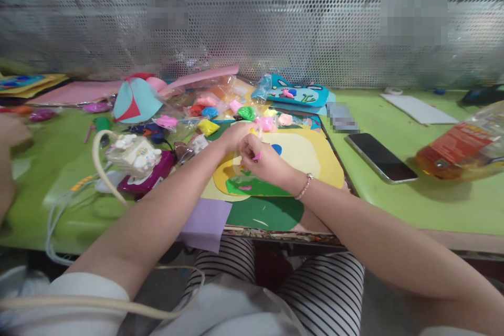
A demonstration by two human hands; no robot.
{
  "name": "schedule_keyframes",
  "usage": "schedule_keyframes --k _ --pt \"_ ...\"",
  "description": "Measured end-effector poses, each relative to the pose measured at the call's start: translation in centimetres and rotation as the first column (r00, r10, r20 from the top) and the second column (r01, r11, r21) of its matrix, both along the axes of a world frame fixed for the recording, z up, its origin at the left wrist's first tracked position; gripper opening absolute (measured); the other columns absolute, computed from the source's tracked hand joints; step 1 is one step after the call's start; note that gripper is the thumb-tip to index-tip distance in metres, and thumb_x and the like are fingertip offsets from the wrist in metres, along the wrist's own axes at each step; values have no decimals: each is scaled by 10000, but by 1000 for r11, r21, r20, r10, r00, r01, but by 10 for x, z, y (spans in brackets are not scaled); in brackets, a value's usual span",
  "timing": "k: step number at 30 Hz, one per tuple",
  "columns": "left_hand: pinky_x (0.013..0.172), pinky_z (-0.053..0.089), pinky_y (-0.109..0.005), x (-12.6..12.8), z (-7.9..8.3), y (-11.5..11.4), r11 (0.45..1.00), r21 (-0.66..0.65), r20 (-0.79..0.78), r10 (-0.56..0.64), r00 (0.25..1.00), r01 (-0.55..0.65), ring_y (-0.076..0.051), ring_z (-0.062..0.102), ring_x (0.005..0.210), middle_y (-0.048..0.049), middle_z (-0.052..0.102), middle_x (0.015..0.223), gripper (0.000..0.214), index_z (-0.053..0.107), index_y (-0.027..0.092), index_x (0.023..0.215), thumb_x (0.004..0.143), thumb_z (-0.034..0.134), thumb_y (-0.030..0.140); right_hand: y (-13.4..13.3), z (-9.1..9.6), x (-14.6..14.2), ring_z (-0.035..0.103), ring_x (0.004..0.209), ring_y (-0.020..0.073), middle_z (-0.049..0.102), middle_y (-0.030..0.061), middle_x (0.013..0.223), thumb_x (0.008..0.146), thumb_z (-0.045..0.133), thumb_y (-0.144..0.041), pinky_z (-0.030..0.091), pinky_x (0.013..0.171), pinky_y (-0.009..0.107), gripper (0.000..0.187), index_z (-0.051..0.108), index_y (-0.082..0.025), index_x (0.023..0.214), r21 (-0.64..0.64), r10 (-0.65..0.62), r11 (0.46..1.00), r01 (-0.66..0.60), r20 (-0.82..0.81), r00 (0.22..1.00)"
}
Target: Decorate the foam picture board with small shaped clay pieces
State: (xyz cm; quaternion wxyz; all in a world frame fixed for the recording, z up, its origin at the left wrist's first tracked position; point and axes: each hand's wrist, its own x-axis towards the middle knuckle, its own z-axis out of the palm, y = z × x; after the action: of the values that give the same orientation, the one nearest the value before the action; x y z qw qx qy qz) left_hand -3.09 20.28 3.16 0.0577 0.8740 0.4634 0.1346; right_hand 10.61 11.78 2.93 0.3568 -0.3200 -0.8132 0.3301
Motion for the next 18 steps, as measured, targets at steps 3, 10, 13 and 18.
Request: schedule_keyframes --k 3,10,13,18 --pt "548 314 -281 -1 -1 2 1000 2 -2 -11 1000 11 -161 486 605 -42 597 669 219 566 160 698 636 528 366 -1 2 0 620 576 115 498 -56 679 796 455 -94 465 494 216 173 362 -228 854 14 -13 1000 13 30 999" --pt "551 327 -286 -1 -1 0 1000 -10 4 -13 1000 13 -170 502 604 -51 602 656 213 562 160 660 644 533 370 0 2 1 613 577 117 493 -56 670 793 452 -98 456 493 219 174 357 -226 864 47 -18 999 17 27 999" --pt "551 331 -283 0 0 0 1000 -14 5 -3 1000 3 -171 510 606 -53 612 662 213 573 156 675 630 552 363 0 1 1 609 553 116 500 -55 678 797 451 -110 451 483 224 164 358 -225 867 28 6 1000 -7 18 1000" --pt "562 328 -281 0 0 1 1000 -6 3 2 1000 -2 -177 523 639 -58 629 706 223 582 159 728 639 546 361 0 2 1 586 569 125 476 -60 646 792 446 -112 452 514 242 164 359 -229 867 80 -24 997 20 55 998"
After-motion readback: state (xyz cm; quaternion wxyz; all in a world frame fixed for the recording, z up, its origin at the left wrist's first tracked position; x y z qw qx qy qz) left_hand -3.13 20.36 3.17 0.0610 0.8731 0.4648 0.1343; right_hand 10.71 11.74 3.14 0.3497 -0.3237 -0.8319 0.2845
